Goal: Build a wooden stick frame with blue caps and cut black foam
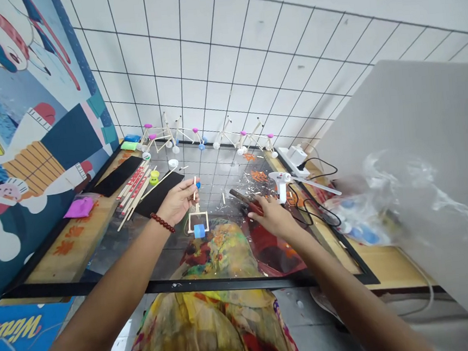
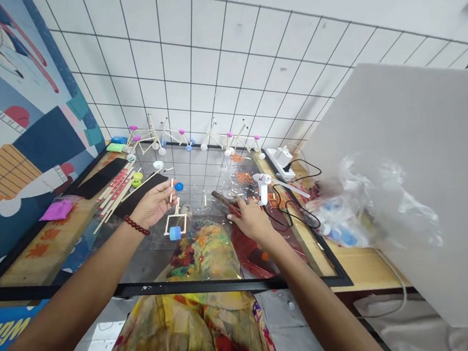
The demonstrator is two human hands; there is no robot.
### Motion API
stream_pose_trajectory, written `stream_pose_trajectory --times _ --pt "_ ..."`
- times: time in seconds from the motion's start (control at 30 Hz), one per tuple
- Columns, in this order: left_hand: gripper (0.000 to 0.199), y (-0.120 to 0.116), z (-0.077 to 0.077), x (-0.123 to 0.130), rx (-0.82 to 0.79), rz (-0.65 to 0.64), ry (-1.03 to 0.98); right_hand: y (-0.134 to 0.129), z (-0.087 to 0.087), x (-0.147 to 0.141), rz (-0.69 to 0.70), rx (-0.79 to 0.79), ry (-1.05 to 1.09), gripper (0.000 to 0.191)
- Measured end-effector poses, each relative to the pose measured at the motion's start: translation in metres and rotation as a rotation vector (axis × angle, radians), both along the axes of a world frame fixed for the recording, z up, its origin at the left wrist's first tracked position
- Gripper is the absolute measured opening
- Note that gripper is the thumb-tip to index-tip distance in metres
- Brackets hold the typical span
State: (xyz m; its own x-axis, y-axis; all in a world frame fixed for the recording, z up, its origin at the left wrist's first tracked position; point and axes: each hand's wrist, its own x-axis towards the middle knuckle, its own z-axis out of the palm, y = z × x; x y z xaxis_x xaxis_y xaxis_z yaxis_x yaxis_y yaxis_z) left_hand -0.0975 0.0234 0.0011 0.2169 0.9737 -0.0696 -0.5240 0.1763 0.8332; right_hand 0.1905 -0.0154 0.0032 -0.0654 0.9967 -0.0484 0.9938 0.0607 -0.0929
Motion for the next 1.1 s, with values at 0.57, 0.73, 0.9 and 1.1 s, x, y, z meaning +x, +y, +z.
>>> stream_pose_trajectory --times 0.57,0.73,0.9,1.1 --pt "0.037 -0.015 0.008 0.01 0.1 0.129 0.037 -0.009 -0.02 -0.011 -0.048 0.232 -0.174 0.047" --pt "0.043 -0.017 0.01 0.013 0.117 0.184 0.077 -0.009 -0.023 -0.01 -0.02 0.271 -0.193 0.048" --pt "0.035 -0.015 0.006 0.013 0.101 0.223 0.11 -0.011 -0.021 -0.012 -0.035 0.249 -0.216 0.047" --pt "0.033 -0.012 0.0 0.013 0.053 0.267 0.06 -0.011 -0.023 -0.011 -0.029 0.263 -0.208 0.047"
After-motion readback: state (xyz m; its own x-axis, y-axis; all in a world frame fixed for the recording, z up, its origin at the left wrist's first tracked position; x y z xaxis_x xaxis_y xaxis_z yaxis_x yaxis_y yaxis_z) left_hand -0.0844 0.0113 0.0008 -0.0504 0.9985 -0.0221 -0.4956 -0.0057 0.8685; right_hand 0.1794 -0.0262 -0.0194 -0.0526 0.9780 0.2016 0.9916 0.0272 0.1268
